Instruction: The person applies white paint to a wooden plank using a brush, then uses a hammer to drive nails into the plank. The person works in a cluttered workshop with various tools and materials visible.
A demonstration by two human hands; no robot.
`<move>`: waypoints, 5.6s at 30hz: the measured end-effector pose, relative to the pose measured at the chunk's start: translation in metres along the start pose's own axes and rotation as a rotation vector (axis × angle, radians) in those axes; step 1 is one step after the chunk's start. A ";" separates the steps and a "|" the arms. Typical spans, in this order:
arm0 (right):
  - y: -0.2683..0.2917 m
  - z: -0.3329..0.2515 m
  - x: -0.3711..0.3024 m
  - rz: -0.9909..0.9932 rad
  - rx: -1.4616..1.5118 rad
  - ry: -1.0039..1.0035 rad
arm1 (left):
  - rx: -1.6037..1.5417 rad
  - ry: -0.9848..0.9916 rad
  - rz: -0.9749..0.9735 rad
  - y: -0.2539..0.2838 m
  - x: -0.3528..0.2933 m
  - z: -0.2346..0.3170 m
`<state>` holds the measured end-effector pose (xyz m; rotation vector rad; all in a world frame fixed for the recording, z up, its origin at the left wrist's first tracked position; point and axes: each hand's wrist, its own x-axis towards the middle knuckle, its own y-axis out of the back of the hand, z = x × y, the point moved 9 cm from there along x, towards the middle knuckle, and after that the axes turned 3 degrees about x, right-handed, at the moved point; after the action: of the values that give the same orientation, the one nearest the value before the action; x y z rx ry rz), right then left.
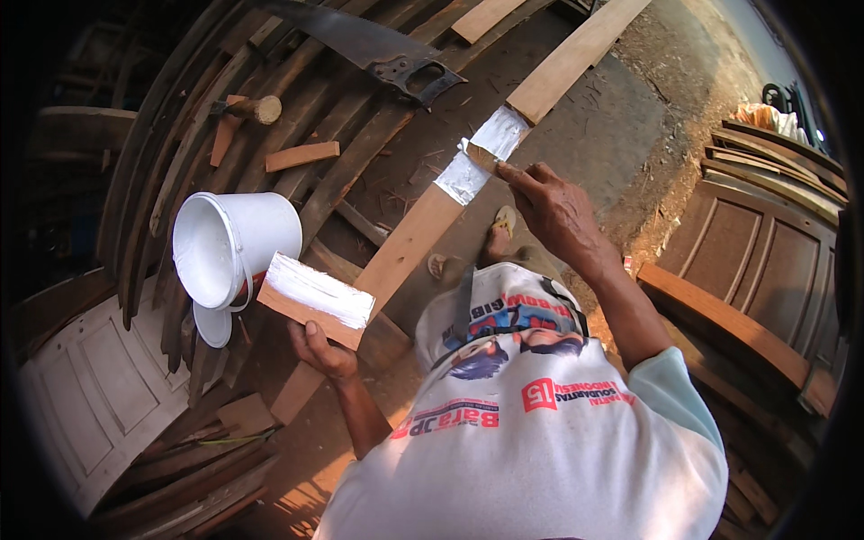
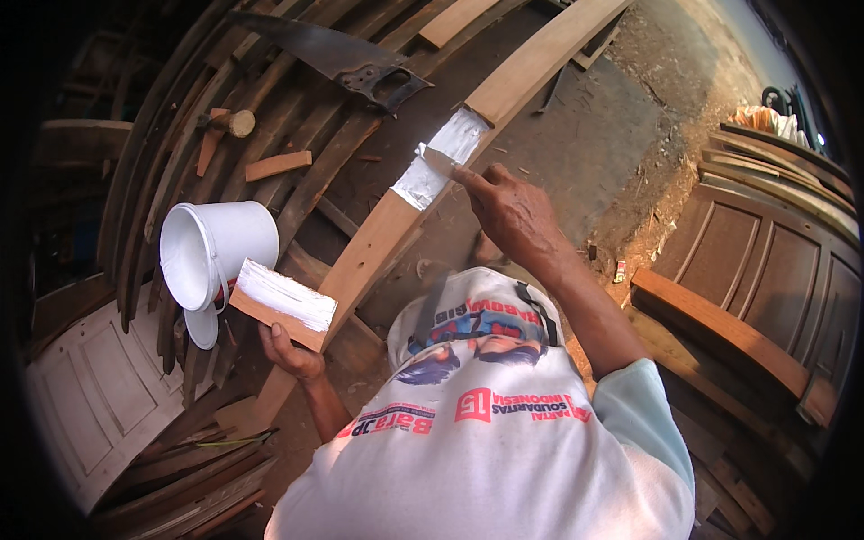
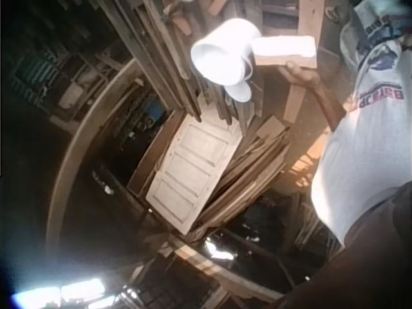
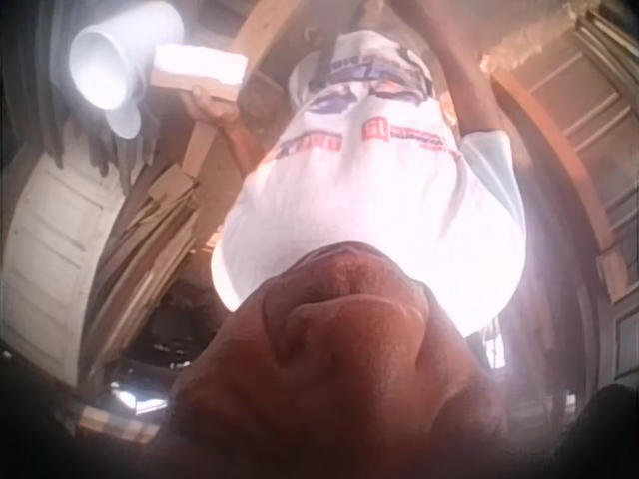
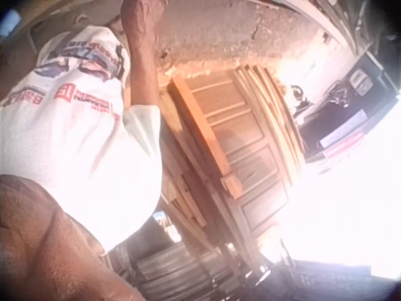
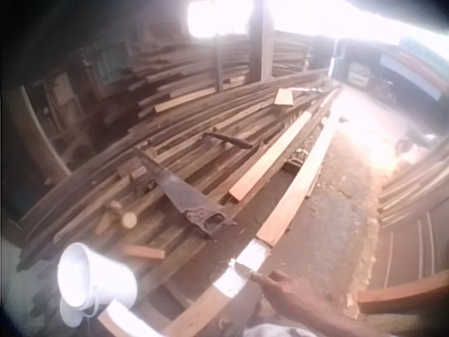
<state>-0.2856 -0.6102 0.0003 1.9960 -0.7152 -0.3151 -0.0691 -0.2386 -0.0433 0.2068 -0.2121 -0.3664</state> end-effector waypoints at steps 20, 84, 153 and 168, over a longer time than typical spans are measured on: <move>0.022 0.036 -0.010 0.088 0.101 -0.178 | 0.040 -0.119 0.016 -0.003 0.001 0.010; 0.019 0.053 -0.028 0.135 -0.058 0.031 | -0.054 0.032 -0.023 -0.014 0.005 0.017; -0.152 -0.450 0.121 -0.285 -0.570 1.324 | -0.406 0.106 0.095 0.007 -0.016 -0.007; -0.118 -0.423 0.159 -0.576 -0.107 0.955 | -0.368 0.067 0.098 0.009 -0.013 -0.007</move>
<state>0.0910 -0.3634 0.1256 1.9148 0.4709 0.2740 -0.0763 -0.2242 -0.0497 -0.1537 -0.0855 -0.2942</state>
